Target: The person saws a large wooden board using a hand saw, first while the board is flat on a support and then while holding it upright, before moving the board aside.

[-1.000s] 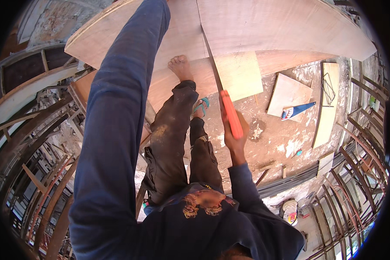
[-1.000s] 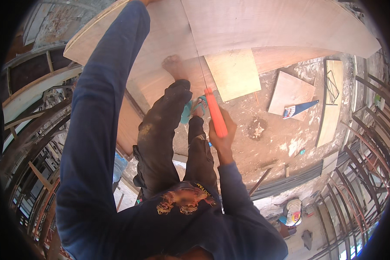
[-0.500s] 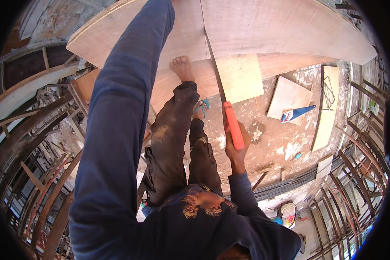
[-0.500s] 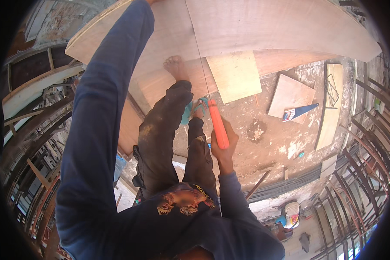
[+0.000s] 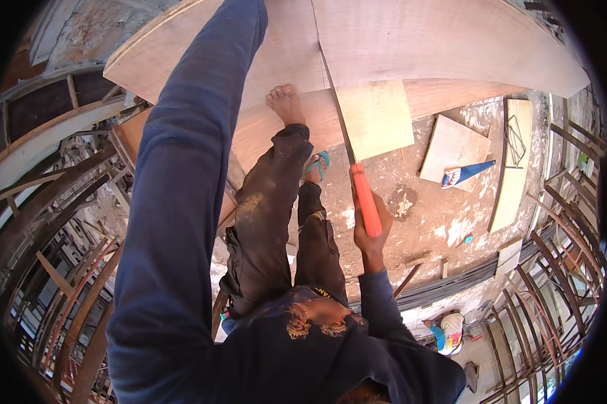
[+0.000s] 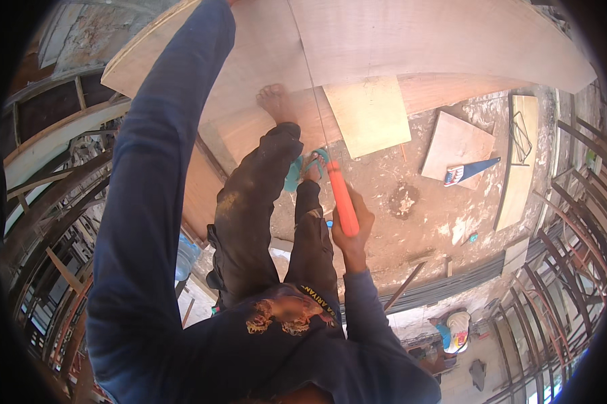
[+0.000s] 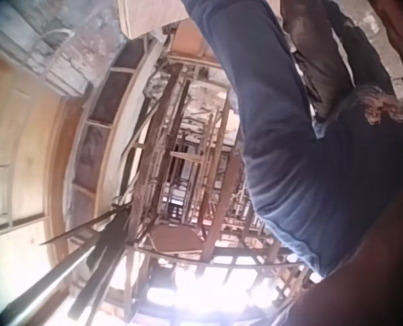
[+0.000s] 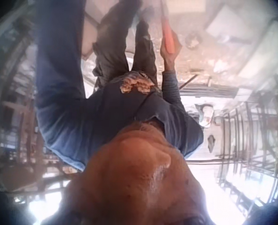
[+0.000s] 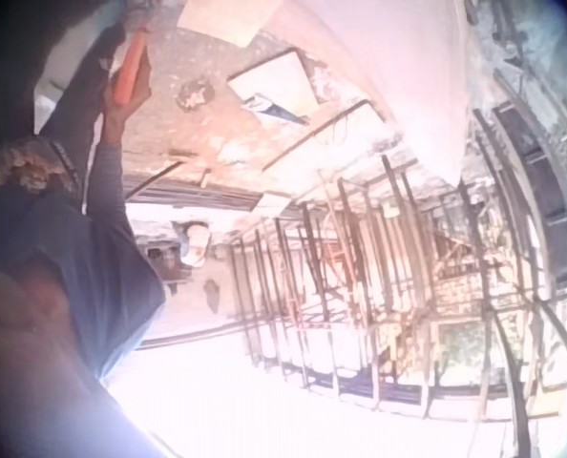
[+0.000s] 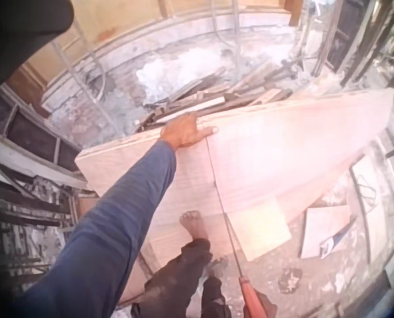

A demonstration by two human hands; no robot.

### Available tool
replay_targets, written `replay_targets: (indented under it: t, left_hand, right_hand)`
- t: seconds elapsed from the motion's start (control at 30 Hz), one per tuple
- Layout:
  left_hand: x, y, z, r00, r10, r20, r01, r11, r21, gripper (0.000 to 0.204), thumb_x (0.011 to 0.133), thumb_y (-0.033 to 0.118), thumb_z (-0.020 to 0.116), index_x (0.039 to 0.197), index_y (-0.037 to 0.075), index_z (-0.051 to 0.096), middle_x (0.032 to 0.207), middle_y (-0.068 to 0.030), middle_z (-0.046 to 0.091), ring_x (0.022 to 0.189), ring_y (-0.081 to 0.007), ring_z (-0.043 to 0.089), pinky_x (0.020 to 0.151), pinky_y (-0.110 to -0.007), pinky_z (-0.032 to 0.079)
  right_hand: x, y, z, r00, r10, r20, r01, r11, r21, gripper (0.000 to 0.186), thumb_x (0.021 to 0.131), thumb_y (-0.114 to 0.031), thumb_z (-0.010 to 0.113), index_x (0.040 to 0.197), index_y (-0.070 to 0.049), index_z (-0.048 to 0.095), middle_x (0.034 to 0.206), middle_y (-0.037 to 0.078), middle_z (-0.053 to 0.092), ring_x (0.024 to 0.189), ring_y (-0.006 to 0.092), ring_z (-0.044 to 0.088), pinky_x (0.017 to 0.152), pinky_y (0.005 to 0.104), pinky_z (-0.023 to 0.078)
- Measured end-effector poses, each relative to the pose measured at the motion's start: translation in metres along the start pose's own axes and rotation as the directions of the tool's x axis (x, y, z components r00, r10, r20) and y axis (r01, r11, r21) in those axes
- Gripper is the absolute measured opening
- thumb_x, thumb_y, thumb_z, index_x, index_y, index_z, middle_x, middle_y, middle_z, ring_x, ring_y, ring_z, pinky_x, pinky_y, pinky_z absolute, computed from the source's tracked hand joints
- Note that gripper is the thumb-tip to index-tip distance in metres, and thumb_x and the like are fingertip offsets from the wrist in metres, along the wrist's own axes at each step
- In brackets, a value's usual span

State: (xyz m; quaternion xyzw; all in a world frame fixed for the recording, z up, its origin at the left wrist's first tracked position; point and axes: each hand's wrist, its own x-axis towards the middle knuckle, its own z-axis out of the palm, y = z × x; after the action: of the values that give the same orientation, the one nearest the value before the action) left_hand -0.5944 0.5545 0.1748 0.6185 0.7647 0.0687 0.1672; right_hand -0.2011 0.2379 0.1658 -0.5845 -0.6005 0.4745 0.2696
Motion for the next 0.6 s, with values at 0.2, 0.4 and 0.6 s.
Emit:
replay_targets:
  t: [0.2,0.4,0.6]
  left_hand:
    - [-0.006,0.033,0.022,0.977,0.141,-0.162,-0.139,0.99,0.022,0.1,0.081,0.076,0.06,0.135,-0.008,0.053,0.132,-0.0316,0.059,0.127,-0.0442,0.055,0.106,-0.051,0.044]
    - [0.0,0.015,0.007,0.999,0.011,-0.052,-0.01,1.0,0.018,0.102,0.081,0.079,0.057,0.137,-0.006,0.052,0.136,-0.03,0.057,0.127,-0.0432,0.055,0.105,-0.05,0.045]
    - [0.001,0.012,-0.002,0.997,0.012,-0.076,-0.01,1.0,0.024,0.103,0.081,0.08,0.056,0.141,-0.004,0.049,0.142,-0.0296,0.053,0.132,-0.0425,0.051,0.109,-0.049,0.042]
  right_hand:
    - [0.219,0.008,0.1,0.981,-0.156,-0.118,0.157,0.988,0.003,0.016,0.091,-0.011,0.068,0.102,0.001,0.067,0.083,0.02,0.067,0.073,0.0295,0.065,0.071,0.0359,0.051]
    - [0.048,0.022,0.022,1.0,-0.006,-0.003,0.006,1.0,0.01,0.04,0.082,0.003,0.061,0.122,0.003,0.067,0.102,0.02,0.073,0.092,0.0256,0.073,0.083,0.0341,0.055]
    - [0.093,0.012,0.049,0.991,-0.12,-0.051,0.124,0.99,0.073,0.027,0.09,-0.01,0.066,0.113,0.004,0.068,0.094,0.019,0.071,0.088,0.0259,0.07,0.079,0.0348,0.053]
